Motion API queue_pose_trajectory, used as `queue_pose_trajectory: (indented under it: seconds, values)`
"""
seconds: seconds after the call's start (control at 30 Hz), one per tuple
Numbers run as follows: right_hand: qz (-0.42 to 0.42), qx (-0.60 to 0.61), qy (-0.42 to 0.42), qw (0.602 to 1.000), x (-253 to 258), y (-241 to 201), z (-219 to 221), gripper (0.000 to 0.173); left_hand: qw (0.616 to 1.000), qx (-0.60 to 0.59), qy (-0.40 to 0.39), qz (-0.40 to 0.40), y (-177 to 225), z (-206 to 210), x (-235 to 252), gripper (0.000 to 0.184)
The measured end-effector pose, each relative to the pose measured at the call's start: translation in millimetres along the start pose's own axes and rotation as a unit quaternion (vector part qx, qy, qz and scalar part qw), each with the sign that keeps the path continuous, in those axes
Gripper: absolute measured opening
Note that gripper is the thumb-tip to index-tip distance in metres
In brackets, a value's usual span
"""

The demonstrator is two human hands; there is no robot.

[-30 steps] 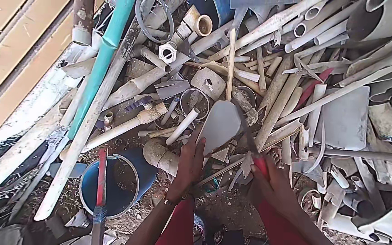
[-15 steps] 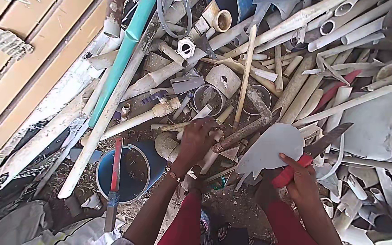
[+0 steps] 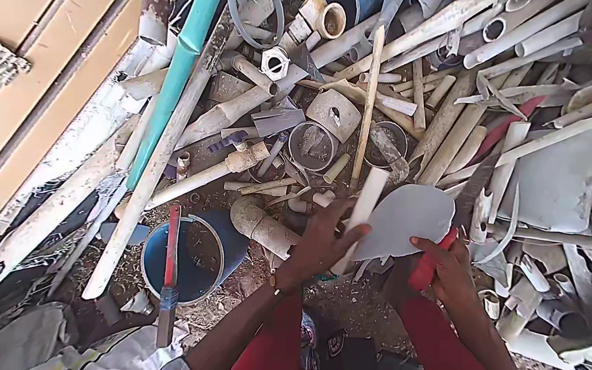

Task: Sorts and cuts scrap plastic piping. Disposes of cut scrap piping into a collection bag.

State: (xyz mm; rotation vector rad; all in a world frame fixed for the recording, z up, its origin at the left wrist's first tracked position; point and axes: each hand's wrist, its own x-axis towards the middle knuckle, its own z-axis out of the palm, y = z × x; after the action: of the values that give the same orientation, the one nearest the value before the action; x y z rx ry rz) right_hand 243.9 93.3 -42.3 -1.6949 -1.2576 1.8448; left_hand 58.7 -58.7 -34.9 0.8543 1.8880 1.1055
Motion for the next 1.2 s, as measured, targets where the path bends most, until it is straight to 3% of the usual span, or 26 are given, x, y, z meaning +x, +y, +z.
queue_pose_trajectory:
  seconds: [0.17,0.3,0.4,0.53,0.67,0.77,0.83,0.97,1.07,1.13,1.2]
  values:
    - [0.021,-0.02,-0.079,0.996,1,8,-1,0.049,0.993,0.053,-0.106,0.018,11,26,1,0.046]
    - [0.053,0.035,-0.082,0.995,4,16,-7,0.053,0.996,-0.001,-0.03,0.084,-4,12,-8,0.025]
    - [0.051,0.073,-0.065,0.994,6,20,-10,0.052,0.991,0.114,0.067,0.018,-34,-15,0,0.027]
    - [0.037,0.071,-0.03,0.996,12,22,-9,0.053,0.963,0.251,-0.003,-0.101,-76,-36,18,0.036]
    - [0.037,0.076,-0.029,0.996,15,24,-9,0.052,0.949,0.292,-0.082,-0.082,-82,-14,29,0.042]
    - [0.037,0.085,-0.029,0.995,16,24,-8,0.049,0.943,0.321,-0.069,-0.051,-81,-1,28,0.042]
    - [0.036,0.088,-0.034,0.995,18,24,-9,0.047,0.961,0.268,-0.031,-0.055,-78,-1,20,0.036]
    - [0.038,0.093,-0.041,0.994,19,26,-10,0.046,0.988,0.061,0.04,-0.139,-64,-21,-4,0.058]
    - [0.038,0.098,-0.046,0.993,20,27,-10,0.045,0.982,-0.027,0.116,-0.147,-67,-49,-14,0.046]
    - [0.037,0.097,-0.043,0.994,20,26,-10,0.044,0.975,-0.106,0.128,-0.149,-72,-67,-15,0.032]
    - [0.038,0.099,-0.043,0.993,20,27,-10,0.045,0.978,-0.12,0.118,-0.121,-74,-75,-18,0.03]
